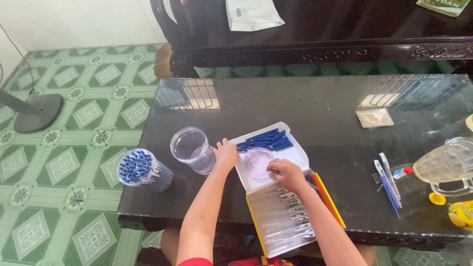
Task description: Assembling pens by putting caps on them and organizing them into a cardboard box.
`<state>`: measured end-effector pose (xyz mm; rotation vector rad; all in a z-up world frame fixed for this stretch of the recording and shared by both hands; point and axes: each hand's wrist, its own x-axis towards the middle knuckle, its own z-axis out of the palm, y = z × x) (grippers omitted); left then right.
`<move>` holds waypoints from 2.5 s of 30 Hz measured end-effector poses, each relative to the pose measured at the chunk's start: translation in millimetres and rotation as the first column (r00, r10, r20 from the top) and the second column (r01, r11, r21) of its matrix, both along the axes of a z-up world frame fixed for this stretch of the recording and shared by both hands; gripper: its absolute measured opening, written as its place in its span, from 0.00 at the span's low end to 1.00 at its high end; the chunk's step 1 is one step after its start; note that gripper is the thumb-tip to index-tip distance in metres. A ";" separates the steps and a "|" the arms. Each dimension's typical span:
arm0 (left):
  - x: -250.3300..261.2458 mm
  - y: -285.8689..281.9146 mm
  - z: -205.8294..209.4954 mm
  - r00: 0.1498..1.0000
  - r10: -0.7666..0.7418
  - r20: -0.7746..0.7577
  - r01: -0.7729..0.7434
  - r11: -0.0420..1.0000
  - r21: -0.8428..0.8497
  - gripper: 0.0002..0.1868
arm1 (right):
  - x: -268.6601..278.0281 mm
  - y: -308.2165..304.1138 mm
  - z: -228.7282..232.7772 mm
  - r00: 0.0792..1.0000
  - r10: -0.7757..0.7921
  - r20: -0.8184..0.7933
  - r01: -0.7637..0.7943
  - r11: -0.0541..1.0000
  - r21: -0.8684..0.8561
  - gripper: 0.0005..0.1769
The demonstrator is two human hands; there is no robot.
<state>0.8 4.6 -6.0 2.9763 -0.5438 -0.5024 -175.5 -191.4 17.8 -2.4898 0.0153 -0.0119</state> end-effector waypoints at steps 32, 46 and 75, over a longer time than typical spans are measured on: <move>-35.3 11.4 -18.0 0.991 -0.083 0.108 0.117 0.924 -0.364 0.22 | 13.5 17.4 -18.7 0.998 0.055 0.038 -0.046 0.977 -0.207 0.15; -1.6 -13.4 -12.0 0.936 0.338 0.100 -0.270 0.870 -0.413 0.30 | 9.4 13.7 -23.1 0.996 0.002 0.085 0.007 0.994 -0.105 0.18; -31.5 -0.8 -63.0 0.775 0.596 -0.211 -0.556 0.483 -0.677 0.20 | 85.0 -102.2 -54.6 0.864 -0.418 -0.281 0.484 0.844 0.230 0.30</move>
